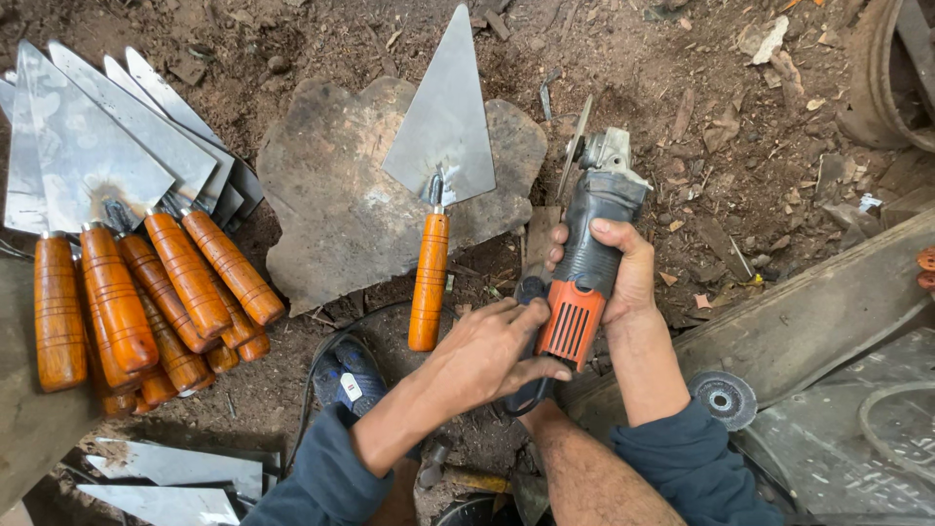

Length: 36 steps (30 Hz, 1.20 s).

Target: The person uses an angle grinder to smooth and sharpen the edges of metal trowels. They hold each trowel by its wooden handle and grind the metal blade against a flat surface, producing sparks. The person processes multiple trowels one at a time, placing finished ones aside.

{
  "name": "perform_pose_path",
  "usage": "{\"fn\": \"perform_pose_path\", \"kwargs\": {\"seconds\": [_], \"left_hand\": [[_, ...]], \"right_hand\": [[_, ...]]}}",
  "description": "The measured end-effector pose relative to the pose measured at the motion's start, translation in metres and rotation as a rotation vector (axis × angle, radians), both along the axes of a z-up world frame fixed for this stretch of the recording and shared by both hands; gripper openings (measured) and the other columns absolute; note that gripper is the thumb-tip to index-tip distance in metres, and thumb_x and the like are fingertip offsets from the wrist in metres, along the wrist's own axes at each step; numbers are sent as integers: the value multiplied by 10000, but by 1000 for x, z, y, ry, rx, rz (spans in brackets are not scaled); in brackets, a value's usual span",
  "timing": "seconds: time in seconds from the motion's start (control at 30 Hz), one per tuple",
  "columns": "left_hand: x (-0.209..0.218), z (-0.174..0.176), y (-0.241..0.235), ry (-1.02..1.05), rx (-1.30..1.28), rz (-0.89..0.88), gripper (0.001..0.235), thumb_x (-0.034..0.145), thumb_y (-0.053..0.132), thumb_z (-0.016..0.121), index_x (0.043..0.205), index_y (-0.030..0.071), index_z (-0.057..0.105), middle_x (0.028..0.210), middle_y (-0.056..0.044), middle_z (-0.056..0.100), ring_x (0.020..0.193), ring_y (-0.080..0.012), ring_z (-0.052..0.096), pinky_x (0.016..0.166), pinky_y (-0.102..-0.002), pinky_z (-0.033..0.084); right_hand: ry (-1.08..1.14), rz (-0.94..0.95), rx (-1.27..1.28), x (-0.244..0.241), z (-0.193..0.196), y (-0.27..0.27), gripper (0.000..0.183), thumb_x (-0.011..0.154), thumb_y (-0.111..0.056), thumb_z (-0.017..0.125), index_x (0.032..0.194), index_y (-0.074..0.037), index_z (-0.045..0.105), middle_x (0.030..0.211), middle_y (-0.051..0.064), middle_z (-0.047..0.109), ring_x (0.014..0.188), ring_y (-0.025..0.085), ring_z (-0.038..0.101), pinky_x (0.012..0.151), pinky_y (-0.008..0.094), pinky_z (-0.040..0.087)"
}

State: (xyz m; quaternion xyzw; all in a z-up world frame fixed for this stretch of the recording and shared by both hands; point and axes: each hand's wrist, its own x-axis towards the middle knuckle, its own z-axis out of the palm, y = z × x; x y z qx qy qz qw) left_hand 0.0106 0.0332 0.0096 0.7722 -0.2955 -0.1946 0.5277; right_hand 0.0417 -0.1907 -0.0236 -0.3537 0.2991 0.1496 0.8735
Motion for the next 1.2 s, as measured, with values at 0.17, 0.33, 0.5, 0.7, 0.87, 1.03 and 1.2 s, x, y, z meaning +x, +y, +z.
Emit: {"fn": "perform_pose_path", "kwargs": {"seconds": [0.17, 0.33, 0.5, 0.7, 0.87, 1.03, 1.2], "left_hand": [[0, 12, -4, -112, 88, 20, 677, 781, 571, 782, 1063, -2, 560, 893, -203, 704, 898, -422, 698, 686, -507, 550], [-2, 8, -5, -63, 93, -3, 687, 785, 553, 782, 1085, -21, 553, 901, -224, 703, 906, -427, 697, 728, -499, 559], [-8, 0, 0, -48, 2, -30, 579, 924, 357, 746, 1228, -66, 493, 948, -266, 688, 969, -458, 686, 1028, -500, 513], [-9, 1, 4, 1, -13, -18, 565, 908, 338, 763, 1213, -57, 497, 977, -284, 686, 982, -466, 678, 1017, -501, 502], [-9, 3, 7, 31, -12, 2, 573, 879, 372, 780, 1180, -40, 521, 1005, -277, 691, 1010, -473, 662, 948, -501, 511], [-12, 3, 10, 50, -1, 13, 564, 870, 393, 783, 1155, -29, 540, 995, -254, 693, 1004, -469, 652, 873, -503, 522], [-17, 0, 10, 13, 3, 43, 578, 859, 441, 787, 1116, -20, 552, 943, -213, 687, 940, -423, 655, 812, -486, 528]], "right_hand": [[-13, 8, 103, 4, 5, 3, 484, 802, -241, 712, 1190, -7, 542, 959, 158, 645, 806, 268, 656, 763, 419, 582], [-23, 2, 128, 2, 5, 2, 479, 809, -236, 709, 1204, -23, 541, 956, 155, 640, 806, 263, 650, 766, 419, 579], [-41, 12, 40, -2, 1, 1, 487, 807, -231, 704, 1223, -31, 549, 971, 161, 652, 807, 273, 659, 756, 414, 582], [-47, 32, 34, -4, -3, 2, 486, 811, -235, 706, 1214, -15, 546, 982, 164, 665, 819, 279, 674, 731, 404, 591], [-41, 43, 36, -6, -5, 5, 509, 805, -233, 711, 1230, -1, 553, 982, 157, 662, 814, 273, 674, 734, 400, 592], [-39, 47, 67, -6, -6, 8, 490, 806, -232, 713, 1207, -5, 547, 986, 155, 654, 828, 271, 672, 747, 399, 589], [-46, 44, 87, -6, -4, 11, 491, 812, -227, 715, 1209, 13, 552, 983, 155, 643, 823, 263, 658, 770, 388, 580]]}}
